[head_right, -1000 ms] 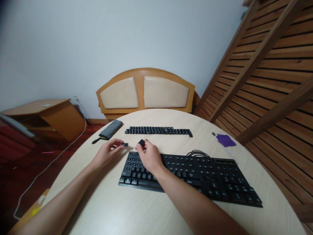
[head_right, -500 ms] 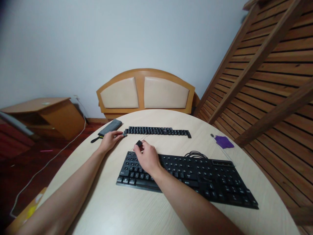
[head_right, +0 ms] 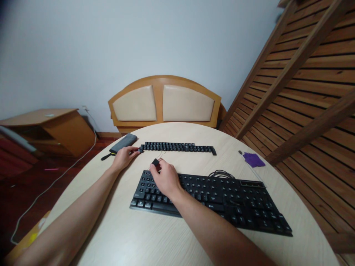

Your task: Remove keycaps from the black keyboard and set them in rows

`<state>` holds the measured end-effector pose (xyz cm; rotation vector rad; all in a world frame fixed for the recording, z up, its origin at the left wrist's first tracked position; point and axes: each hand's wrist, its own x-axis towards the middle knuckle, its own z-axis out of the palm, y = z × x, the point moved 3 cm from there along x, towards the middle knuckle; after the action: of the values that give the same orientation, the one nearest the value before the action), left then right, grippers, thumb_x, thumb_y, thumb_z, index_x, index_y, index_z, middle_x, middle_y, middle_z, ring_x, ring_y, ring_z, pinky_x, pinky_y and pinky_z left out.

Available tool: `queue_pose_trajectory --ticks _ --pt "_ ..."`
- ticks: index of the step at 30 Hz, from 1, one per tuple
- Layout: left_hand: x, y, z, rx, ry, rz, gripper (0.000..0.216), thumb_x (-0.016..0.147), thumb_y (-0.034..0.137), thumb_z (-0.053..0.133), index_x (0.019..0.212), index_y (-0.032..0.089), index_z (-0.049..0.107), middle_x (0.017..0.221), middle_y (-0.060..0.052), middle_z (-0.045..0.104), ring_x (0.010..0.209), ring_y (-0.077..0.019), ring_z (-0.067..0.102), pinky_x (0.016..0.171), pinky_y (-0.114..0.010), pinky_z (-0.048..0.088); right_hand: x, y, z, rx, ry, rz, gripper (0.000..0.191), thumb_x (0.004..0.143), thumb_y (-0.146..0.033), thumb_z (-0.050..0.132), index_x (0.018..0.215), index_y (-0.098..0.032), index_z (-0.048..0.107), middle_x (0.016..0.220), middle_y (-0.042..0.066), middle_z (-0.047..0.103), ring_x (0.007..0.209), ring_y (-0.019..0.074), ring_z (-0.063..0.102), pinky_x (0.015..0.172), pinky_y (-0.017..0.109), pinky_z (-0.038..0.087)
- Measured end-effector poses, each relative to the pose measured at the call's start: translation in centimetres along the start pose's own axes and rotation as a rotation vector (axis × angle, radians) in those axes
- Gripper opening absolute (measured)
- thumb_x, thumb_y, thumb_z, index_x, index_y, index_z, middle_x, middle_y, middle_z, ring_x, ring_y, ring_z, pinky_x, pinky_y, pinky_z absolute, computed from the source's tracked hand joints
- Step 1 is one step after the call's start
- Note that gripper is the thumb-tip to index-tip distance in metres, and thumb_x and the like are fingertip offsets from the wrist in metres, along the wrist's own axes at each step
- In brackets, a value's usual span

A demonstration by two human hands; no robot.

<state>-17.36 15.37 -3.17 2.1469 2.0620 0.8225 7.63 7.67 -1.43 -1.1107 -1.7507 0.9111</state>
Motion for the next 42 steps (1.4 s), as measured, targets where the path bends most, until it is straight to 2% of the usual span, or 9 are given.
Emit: queue_pose_trajectory --ticks 15,19,22,24,27,30,33,38,42 --pt "0.0 -0.1 0.0 -0.025 0.032 0.004 0.028 0.083 0.042 0.065 0.101 0.021 0.072 0.089 -0.006 0.075 0.08 -0.0236 0.067 0.071 -0.03 0.048 -0.1 -0.3 -0.1 -0.026 -0.005 0.005 0.015 0.091 -0.032 0.058 0.088 -0.02 0.066 0.085 0.006 0.074 0.082 0.0199 0.07 0.076 0.028 0.053" --pt "-0.6 0.7 -0.6 -0.059 0.081 0.007 0.035 0.083 0.043 0.064 0.107 0.018 0.067 0.101 -0.008 0.073 0.087 -0.0238 0.066 0.079 -0.032 0.049 -0.2 -0.7 -0.2 -0.024 -0.019 -0.007 0.018 0.093 -0.033 0.055 0.086 -0.019 0.066 0.083 0.006 0.074 0.08 0.0192 0.07 0.076 0.028 0.052" --pt "-1.3 2.2 -1.6 -0.086 0.107 0.022 0.035 0.086 0.043 0.06 0.108 0.017 0.064 0.107 -0.01 0.07 0.094 -0.0242 0.064 0.085 -0.035 0.049 -0.2 -0.9 -0.2 -0.017 -0.042 -0.021 0.021 0.094 -0.032 0.052 0.086 -0.019 0.066 0.079 0.005 0.073 0.076 0.0184 0.069 0.074 0.028 0.051" --pt "-1.9 3.7 -2.1 -0.158 0.028 0.048 0.031 0.087 0.043 0.058 0.102 0.017 0.064 0.104 -0.009 0.07 0.091 -0.0236 0.065 0.082 -0.035 0.051 -0.2 -1.0 -0.2 -0.016 -0.042 -0.03 0.02 0.094 -0.031 0.052 0.091 -0.019 0.068 0.079 0.005 0.073 0.075 0.0183 0.069 0.072 0.028 0.051" --pt "-3.2 6.4 -2.6 -0.326 -0.236 0.111 0.029 0.087 0.042 0.057 0.101 0.017 0.063 0.104 -0.009 0.07 0.088 -0.022 0.066 0.077 -0.033 0.054 0.0 -1.3 -0.6 -0.021 -0.041 -0.031 0.017 0.092 -0.027 0.054 0.097 -0.018 0.068 0.081 0.006 0.073 0.076 0.0184 0.068 0.069 0.027 0.051" --pt "-5.3 8.8 -3.1 -0.333 -0.401 0.194 0.025 0.089 0.037 0.055 0.103 0.018 0.063 0.107 -0.009 0.069 0.095 -0.0226 0.066 0.085 -0.035 0.052 0.4 -2.0 -1.1 -0.038 -0.171 -0.043 0.014 0.089 -0.022 0.057 0.093 -0.018 0.069 0.078 0.005 0.073 0.071 0.0176 0.068 0.064 0.025 0.05" --pt "-7.2 10.2 -3.4 -0.294 -0.466 0.274 0.027 0.09 0.031 0.054 0.114 0.02 0.061 0.115 -0.009 0.067 0.104 -0.0238 0.063 0.095 -0.039 0.048 0.4 -2.7 -1.8 -0.045 -0.307 -0.091 0.014 0.089 -0.021 0.057 0.091 -0.018 0.07 0.078 0.005 0.073 0.067 0.0167 0.067 0.059 0.025 0.049" --pt "-8.2 10.5 -3.1 -0.169 -0.484 0.406 0.028 0.092 0.029 0.055 0.116 0.018 0.06 0.117 -0.013 0.062 0.109 -0.0269 0.057 0.099 -0.043 0.045 -0.2 -2.9 -2.3 -0.061 -0.332 -0.136 0.017 0.087 -0.02 0.057 0.101 -0.02 0.068 0.078 0.003 0.072 0.064 0.0157 0.065 0.06 0.025 0.049" --pt "-7.9 10.1 -2.7 -0.138 -0.458 0.438 0.025 0.094 0.031 0.052 0.113 0.017 0.062 0.116 -0.014 0.061 0.11 -0.0274 0.055 0.099 -0.044 0.045 -0.5 -3.1 -2.2 -0.028 -0.359 -0.146 0.018 0.088 -0.021 0.058 0.102 -0.019 0.068 0.079 0.002 0.073 0.064 0.0151 0.065 0.06 0.025 0.05"
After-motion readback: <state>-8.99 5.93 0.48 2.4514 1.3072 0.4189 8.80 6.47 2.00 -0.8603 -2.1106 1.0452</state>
